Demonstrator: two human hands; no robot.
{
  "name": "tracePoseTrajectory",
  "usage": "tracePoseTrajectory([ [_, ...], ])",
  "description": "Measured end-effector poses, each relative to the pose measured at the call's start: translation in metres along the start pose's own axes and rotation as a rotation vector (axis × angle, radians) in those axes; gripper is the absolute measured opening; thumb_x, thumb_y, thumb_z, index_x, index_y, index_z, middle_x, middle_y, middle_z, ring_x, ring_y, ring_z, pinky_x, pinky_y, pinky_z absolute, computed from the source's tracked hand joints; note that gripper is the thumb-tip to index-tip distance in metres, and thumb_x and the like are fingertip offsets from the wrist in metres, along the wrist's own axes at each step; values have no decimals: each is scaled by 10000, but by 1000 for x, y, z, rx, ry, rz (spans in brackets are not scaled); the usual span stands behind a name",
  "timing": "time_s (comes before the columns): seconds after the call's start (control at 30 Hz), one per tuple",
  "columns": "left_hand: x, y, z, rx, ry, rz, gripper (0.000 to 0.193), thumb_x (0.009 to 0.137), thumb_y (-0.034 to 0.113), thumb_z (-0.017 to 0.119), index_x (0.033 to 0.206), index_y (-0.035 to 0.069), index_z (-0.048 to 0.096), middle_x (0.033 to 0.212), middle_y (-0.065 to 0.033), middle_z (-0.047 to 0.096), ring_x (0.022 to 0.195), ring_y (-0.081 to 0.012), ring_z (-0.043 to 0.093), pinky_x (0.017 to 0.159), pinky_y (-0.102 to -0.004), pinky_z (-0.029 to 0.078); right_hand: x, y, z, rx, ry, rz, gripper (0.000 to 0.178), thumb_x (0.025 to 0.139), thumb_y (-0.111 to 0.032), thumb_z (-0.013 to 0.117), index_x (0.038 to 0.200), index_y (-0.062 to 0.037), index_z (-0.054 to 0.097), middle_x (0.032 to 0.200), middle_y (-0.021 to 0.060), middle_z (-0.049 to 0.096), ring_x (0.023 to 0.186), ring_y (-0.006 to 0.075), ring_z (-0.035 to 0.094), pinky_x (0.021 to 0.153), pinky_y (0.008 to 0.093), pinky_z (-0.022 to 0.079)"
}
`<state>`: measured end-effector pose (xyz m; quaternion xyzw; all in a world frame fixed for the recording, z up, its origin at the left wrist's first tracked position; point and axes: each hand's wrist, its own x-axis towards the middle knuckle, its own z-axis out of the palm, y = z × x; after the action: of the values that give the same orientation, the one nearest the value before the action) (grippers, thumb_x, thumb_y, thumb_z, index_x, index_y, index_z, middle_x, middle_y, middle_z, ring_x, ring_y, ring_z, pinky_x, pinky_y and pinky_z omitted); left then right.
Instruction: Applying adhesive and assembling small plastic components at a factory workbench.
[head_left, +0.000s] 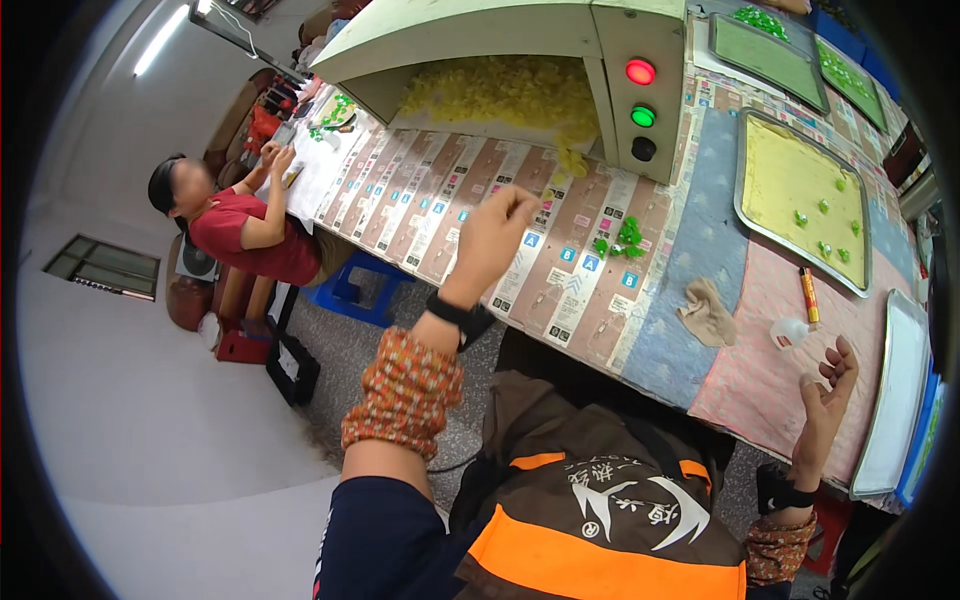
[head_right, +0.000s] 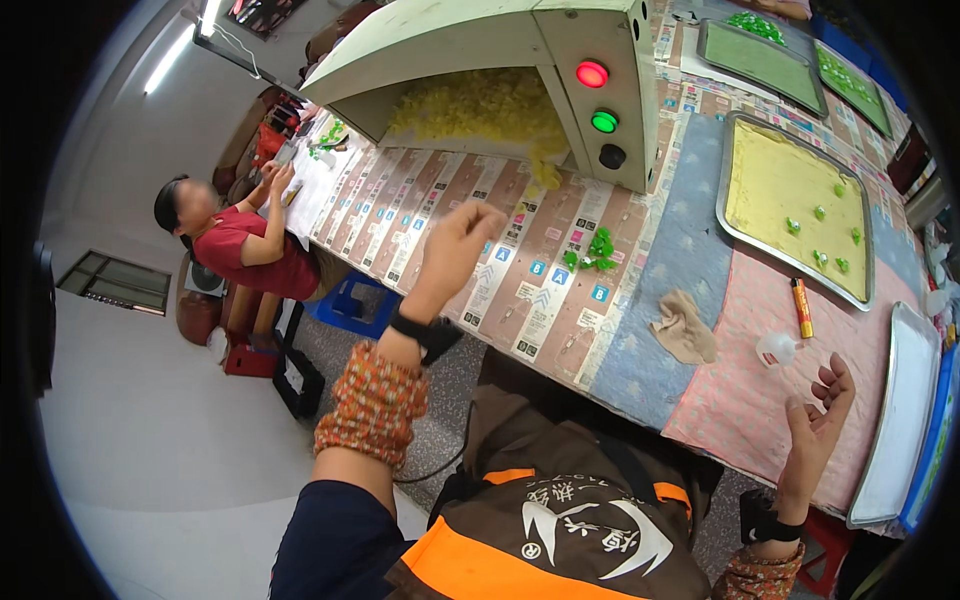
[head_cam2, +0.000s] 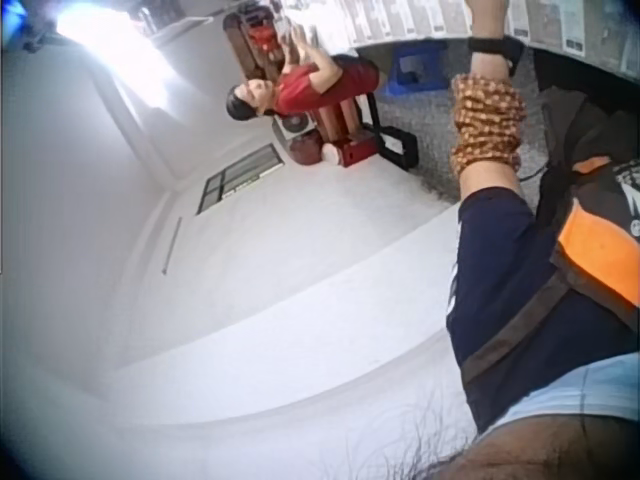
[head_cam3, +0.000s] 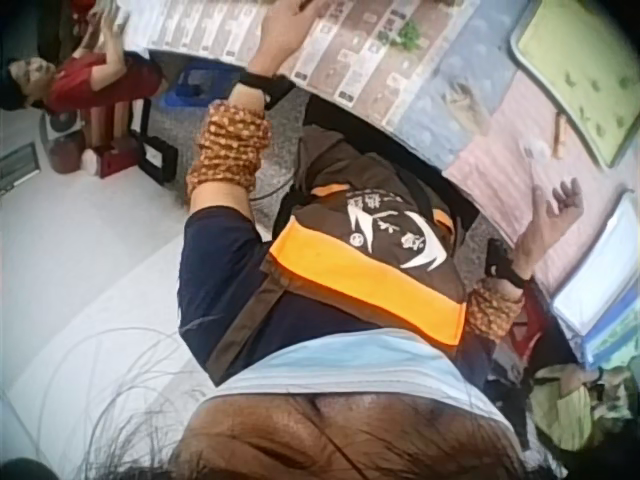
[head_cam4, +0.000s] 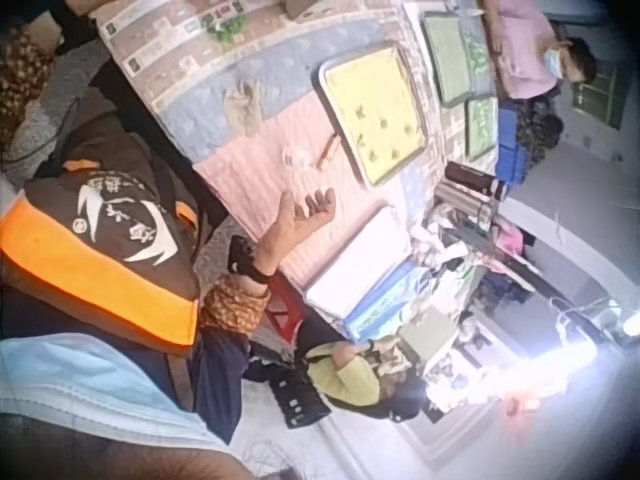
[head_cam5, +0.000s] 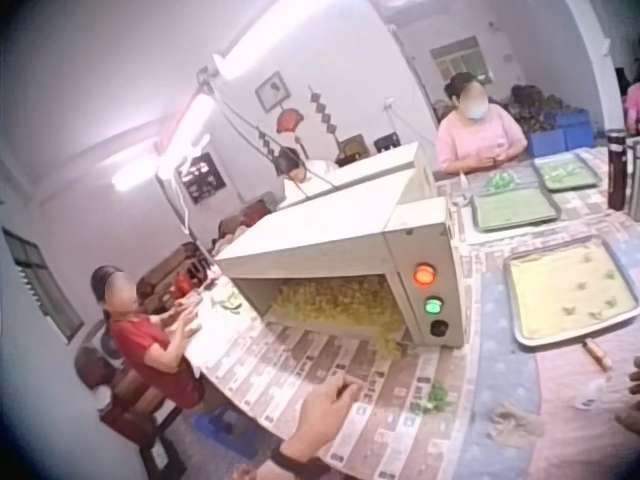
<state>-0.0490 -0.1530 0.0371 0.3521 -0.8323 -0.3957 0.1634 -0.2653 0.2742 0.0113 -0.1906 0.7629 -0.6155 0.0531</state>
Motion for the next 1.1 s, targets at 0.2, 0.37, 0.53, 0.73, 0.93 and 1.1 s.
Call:
tracePoseTrajectory([
  [0.2, 56, -24, 25, 664, 216, 115, 464, 912, 385, 642, 1235, 67, 541, 924, -143, 687, 883, -352, 683, 745, -412, 541, 12, 7, 20, -142, -166, 112, 750, 762, -18, 661, 1461, -159, 428, 1236, 39, 448, 995, 146, 435, 838, 262, 404],
  [0.37, 85, -14, 60, 644, 168, 277, 800, 871, 542, 646, 1359, 3, 312, 1145, -309, 558, 993, -435, 633, 813, -472, 537, 15, 21, 17, -267, -182, 105, 712, 750, 4, 648, 1426, -133, 471, 1211, 19, 458, 954, 131, 425, 838, 256, 390],
  [0.53, 111, -23, 62, 693, 103, 249, 697, 927, 513, 578, 1302, -26, 346, 1107, -333, 546, 973, -460, 618, 792, -500, 532, 17, 15, 22, -277, -201, 101, 667, 767, -18, 635, 1410, -104, 481, 1201, 16, 471, 915, 127, 409, 815, 256, 371],
  [0.73, 130, -33, 56, 621, 6, 318, 380, 949, 315, 548, 1146, 28, 397, 994, -281, 606, 885, -484, 622, 757, -540, 514, 15, 5, 31, -355, -196, 21, 585, 826, -41, 610, 1397, -97, 493, 1193, 22, 493, 892, 130, 414, 768, 255, 363],
  [0.93, 140, -33, 39, 477, -122, 248, 309, 917, 199, 549, 1129, 25, 408, 966, -287, 626, 928, -468, 617, 775, -543, 497, 15, 6, 33, -399, -206, 56, 452, 905, -69, 606, 1350, -78, 529, 1187, 31, 519, 868, 122, 436, 753, 250, 378],
  [1.1, 176, -25, 16, 227, -37, 225, 352, 909, 244, 583, 1181, 55, 463, 1004, -285, 634, 1001, -480, 591, 802, -526, 476, 23, 6, 40, -413, -227, -17, 381, 882, -61, 633, 1255, -39, 561, 1098, 52, 501, 875, 134, 470, 717, 265, 403],
])
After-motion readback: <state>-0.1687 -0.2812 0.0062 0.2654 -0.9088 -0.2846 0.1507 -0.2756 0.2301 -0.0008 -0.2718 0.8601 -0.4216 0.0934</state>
